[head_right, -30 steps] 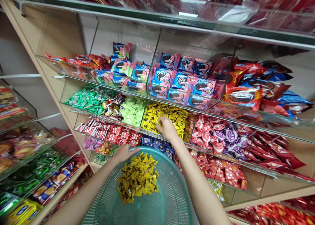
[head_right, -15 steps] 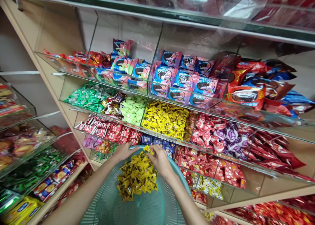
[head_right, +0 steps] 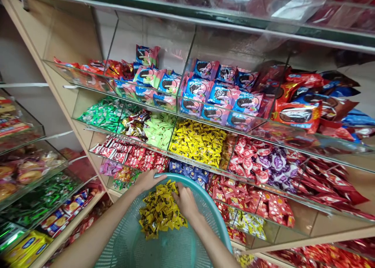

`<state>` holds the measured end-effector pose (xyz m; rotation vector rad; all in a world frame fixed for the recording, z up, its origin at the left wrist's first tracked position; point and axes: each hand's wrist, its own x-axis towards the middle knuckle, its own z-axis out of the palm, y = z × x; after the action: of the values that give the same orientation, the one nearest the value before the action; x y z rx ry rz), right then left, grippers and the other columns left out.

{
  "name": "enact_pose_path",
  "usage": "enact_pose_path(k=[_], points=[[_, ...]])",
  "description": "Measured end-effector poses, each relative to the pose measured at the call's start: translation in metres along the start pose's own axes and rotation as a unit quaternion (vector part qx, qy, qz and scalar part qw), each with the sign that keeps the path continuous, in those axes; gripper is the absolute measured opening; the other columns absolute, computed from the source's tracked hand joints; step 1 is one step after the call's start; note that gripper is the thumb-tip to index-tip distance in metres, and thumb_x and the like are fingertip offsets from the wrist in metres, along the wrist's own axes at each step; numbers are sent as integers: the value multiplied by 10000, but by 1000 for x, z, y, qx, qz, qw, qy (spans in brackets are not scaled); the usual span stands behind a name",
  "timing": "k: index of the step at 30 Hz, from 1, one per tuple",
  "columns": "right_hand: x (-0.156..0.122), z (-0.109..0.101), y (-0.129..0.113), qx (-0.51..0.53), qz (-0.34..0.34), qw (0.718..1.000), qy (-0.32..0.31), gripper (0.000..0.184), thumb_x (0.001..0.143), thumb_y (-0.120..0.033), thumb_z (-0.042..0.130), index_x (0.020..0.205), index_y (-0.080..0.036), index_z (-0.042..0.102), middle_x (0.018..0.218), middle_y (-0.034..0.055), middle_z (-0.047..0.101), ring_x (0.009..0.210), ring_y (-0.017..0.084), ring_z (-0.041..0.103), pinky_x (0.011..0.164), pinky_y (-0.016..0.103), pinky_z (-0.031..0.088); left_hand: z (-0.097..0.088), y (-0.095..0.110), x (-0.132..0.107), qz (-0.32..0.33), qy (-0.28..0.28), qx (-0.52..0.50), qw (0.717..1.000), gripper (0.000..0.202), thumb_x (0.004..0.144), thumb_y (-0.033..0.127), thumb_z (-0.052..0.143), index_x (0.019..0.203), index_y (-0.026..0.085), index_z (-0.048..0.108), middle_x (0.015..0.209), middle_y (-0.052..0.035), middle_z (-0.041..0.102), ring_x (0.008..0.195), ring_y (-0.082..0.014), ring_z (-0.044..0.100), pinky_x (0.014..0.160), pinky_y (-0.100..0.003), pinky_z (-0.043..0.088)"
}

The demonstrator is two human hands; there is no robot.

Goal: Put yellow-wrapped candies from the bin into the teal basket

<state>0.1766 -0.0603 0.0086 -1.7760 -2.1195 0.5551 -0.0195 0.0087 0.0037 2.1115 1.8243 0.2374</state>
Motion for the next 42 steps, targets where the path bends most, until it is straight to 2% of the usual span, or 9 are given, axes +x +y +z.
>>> enact_pose_path(k=[7,11,20,23,27,32,36,39,42], points=[[-4,5,-6,-5,12,1000,-3,317,855,-316,439,1148,-196,452,764,48,604,742,194,562,627,241,343,3,-1,1,-3,5,-4,1000,760,680,811,208,940,215,601,902,-98,678,812,-259,627,645,-291,428],[-5,6,-10,-6,9,1000,0,265,856,-296,443,1097,-186,437,768,46,613,715,180,570,613,231,339,1,0,0,-1,8,0,1000,753,678,810,216,929,212,599,872,-92,680,806,-264,629,636,-289,429],[-6,4,-17,-121,65,990,-17,297,877,-403,408,1077,-200,493,851,102,668,778,222,635,585,250,331,1,-1,1,-1,5,-4,1000,755,677,811,216,913,204,598,879,-97,678,810,-271,627,633,-294,428],[-7,-3,-21,-144,60,988,1,359,871,-467,393,1067,-190,507,817,111,677,755,242,644,573,259,332,1,-1,1,4,6,-9,1000,743,682,806,222,931,211,590,886,-92,679,815,-266,627,634,-289,423],[-4,-32,-36,-127,25,989,70,374,881,-495,347,1040,-208,527,671,57,662,653,219,637,546,247,317,2,-2,0,-2,-3,-15,1000,745,688,802,221,947,210,591,896,-102,676,825,-259,624,637,-282,416],[8,-91,-59,-53,-47,980,185,348,884,-471,350,996,-216,560,550,-13,602,503,150,567,522,222,312,3,-3,1,-2,-2,-8,1000,740,698,798,207,947,212,585,905,-107,674,822,-257,625,644,-283,415],[34,-135,-58,-26,-76,963,257,280,860,-407,412,922,-201,590,549,-20,584,501,133,532,538,219,331,3,-4,1,7,0,-8,1000,740,689,807,199,928,217,575,867,-94,677,804,-263,626,625,-282,416],[63,-154,-48,-20,-79,968,236,168,806,-302,491,858,-197,611,644,-2,627,577,135,555,575,225,353,1,-4,1,3,-3,-14,1000,746,685,809,206,927,209,578,864,-96,674,807,-259,626,626,-274,416],[89,-155,-37,2,-79,988,131,111,720,-244,596,795,-167,625,719,18,643,646,130,562,605,222,375,1,-4,1,-1,-6,-22,1000,744,687,804,227,947,204,581,865,-98,671,810,-251,627,627,-263,415]])
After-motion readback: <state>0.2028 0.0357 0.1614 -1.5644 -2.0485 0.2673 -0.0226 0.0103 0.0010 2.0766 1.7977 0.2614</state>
